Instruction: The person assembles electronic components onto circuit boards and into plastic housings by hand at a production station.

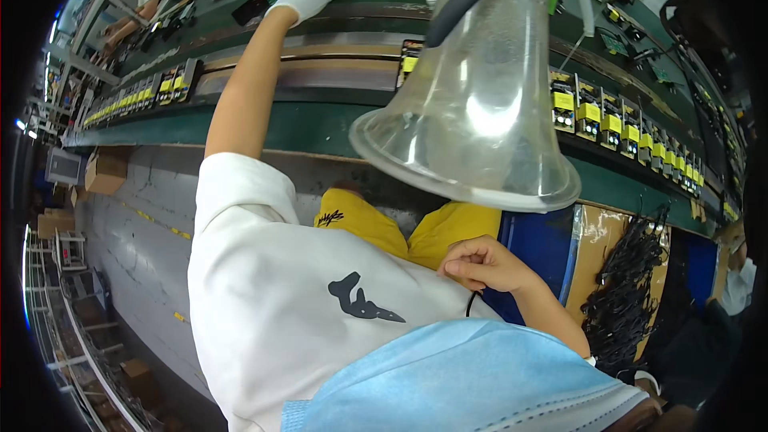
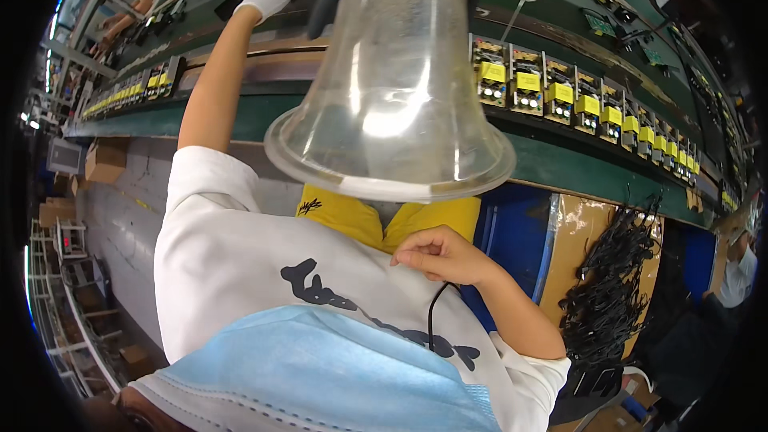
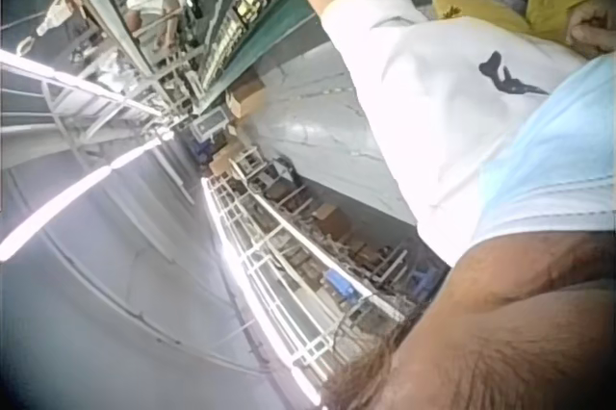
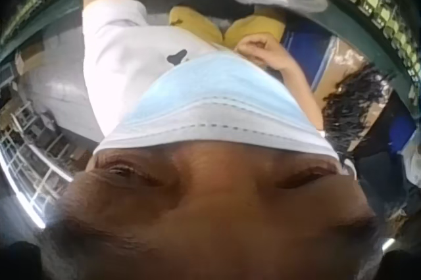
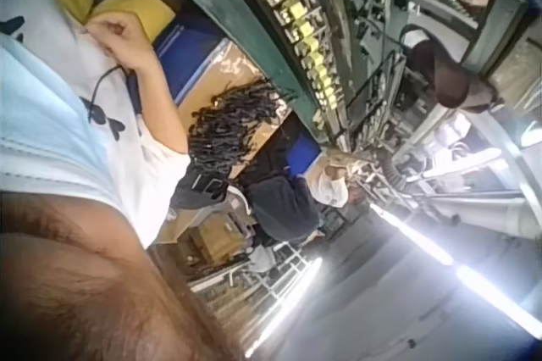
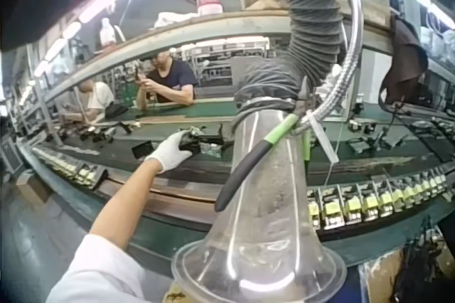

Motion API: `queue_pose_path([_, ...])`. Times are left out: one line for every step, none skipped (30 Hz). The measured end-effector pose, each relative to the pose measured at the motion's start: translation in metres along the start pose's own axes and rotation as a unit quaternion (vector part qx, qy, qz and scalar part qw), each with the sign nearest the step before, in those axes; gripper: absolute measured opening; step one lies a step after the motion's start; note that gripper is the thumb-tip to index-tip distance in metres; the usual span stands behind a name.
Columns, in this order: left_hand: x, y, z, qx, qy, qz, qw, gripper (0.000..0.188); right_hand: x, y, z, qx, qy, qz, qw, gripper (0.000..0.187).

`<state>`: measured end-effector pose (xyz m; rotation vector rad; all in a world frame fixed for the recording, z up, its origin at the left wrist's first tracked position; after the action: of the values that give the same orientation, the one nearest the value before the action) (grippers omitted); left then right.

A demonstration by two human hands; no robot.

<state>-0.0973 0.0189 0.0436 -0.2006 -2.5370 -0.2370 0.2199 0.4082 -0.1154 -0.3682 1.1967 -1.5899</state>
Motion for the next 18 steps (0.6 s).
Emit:
queue_pose_path([-0.020, -0.018, -0.015, 0.010, 0.002, -0.014, 1.000, 0.061, 0.000, -0.001, 0.004, -0.006, -0.015, 0.008, 1.000, 0.016])
queue_pose_path([-0.045, -0.042, -0.043, 0.116, 0.094, -0.046, 0.988, 0.062, -0.001, -0.003, 0.003, -0.007, 0.004, 0.003, 1.000, 0.016])
queue_pose_path([-0.068, -0.052, -0.066, 0.218, 0.180, -0.073, 0.956, 0.066, -0.001, -0.005, 0.002, -0.007, 0.026, -0.002, 1.000, 0.016])
queue_pose_path([-0.089, -0.059, -0.076, 0.226, 0.178, -0.084, 0.954, 0.066, -0.002, -0.006, 0.000, -0.007, 0.049, -0.006, 0.999, 0.016])
queue_pose_path([-0.112, -0.062, -0.097, 0.305, 0.203, -0.168, 0.915, 0.068, -0.002, -0.006, 0.002, -0.010, 0.040, 0.001, 0.999, 0.016])
queue_pose_path([-0.133, -0.067, -0.113, 0.380, 0.225, -0.247, 0.863, 0.070, -0.003, -0.008, 0.001, -0.020, 0.055, -0.015, 0.998, 0.016])
queue_pose_path([-0.147, -0.082, -0.116, 0.386, 0.222, -0.255, 0.859, 0.070, -0.003, -0.010, 0.000, -0.031, 0.071, -0.031, 0.997, 0.016])
queue_pose_path([-0.168, -0.108, -0.117, 0.408, 0.187, -0.300, 0.841, 0.071, -0.003, -0.012, -0.001, -0.042, 0.085, -0.048, 0.994, 0.016])
queue_pose_path([-0.189, -0.133, -0.119, 0.428, 0.153, -0.344, 0.822, 0.072, 0.000, -0.012, 0.000, -0.045, 0.076, -0.042, 0.995, 0.016])
queue_pose_path([-0.200, -0.140, -0.120, 0.442, 0.117, -0.382, 0.803, 0.073, 0.000, -0.012, -0.001, -0.045, 0.086, -0.042, 0.994, 0.016])
queue_pose_path([-0.206, -0.141, -0.121, 0.443, 0.115, -0.385, 0.802, 0.073, 0.001, -0.012, -0.001, -0.044, 0.096, -0.044, 0.993, 0.016])
queue_pose_path([-0.209, -0.141, -0.121, 0.418, 0.113, -0.393, 0.811, 0.071, 0.001, -0.012, -0.002, -0.044, 0.107, -0.047, 0.992, 0.016])
queue_pose_path([-0.210, -0.135, -0.121, 0.390, 0.111, -0.399, 0.822, 0.069, 0.001, -0.010, -0.001, -0.044, 0.109, -0.044, 0.992, 0.016])
queue_pose_path([-0.211, -0.133, -0.119, 0.362, 0.109, -0.405, 0.832, 0.067, 0.002, -0.008, -0.001, -0.049, 0.119, -0.042, 0.991, 0.016])
queue_pose_path([-0.212, -0.134, -0.116, 0.360, 0.108, -0.405, 0.833, 0.067, 0.003, -0.006, -0.001, -0.054, 0.128, -0.041, 0.989, 0.016])
queue_pose_path([-0.214, -0.138, -0.112, 0.298, 0.108, -0.415, 0.853, 0.063, 0.004, -0.006, -0.001, -0.059, 0.137, -0.041, 0.988, 0.016])
queue_pose_path([-0.216, -0.142, -0.109, 0.236, 0.107, -0.423, 0.868, 0.060, 0.004, -0.005, 0.000, -0.060, 0.139, -0.042, 0.988, 0.016])
queue_pose_path([-0.216, -0.143, -0.106, 0.172, 0.108, -0.427, 0.881, 0.056, 0.003, -0.004, 0.001, -0.085, 0.140, -0.023, 0.986, 0.017])
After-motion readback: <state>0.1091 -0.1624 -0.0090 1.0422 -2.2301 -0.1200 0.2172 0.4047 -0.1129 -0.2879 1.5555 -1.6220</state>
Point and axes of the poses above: each hand's wrist, its own x-axis towards the middle knuckle, its own z-axis out of the palm, y = z × x, the point moved 6 cm from there along x, towards the middle knuckle, and after that the axes turned 3 degrees about x, right-handed, at the moved point
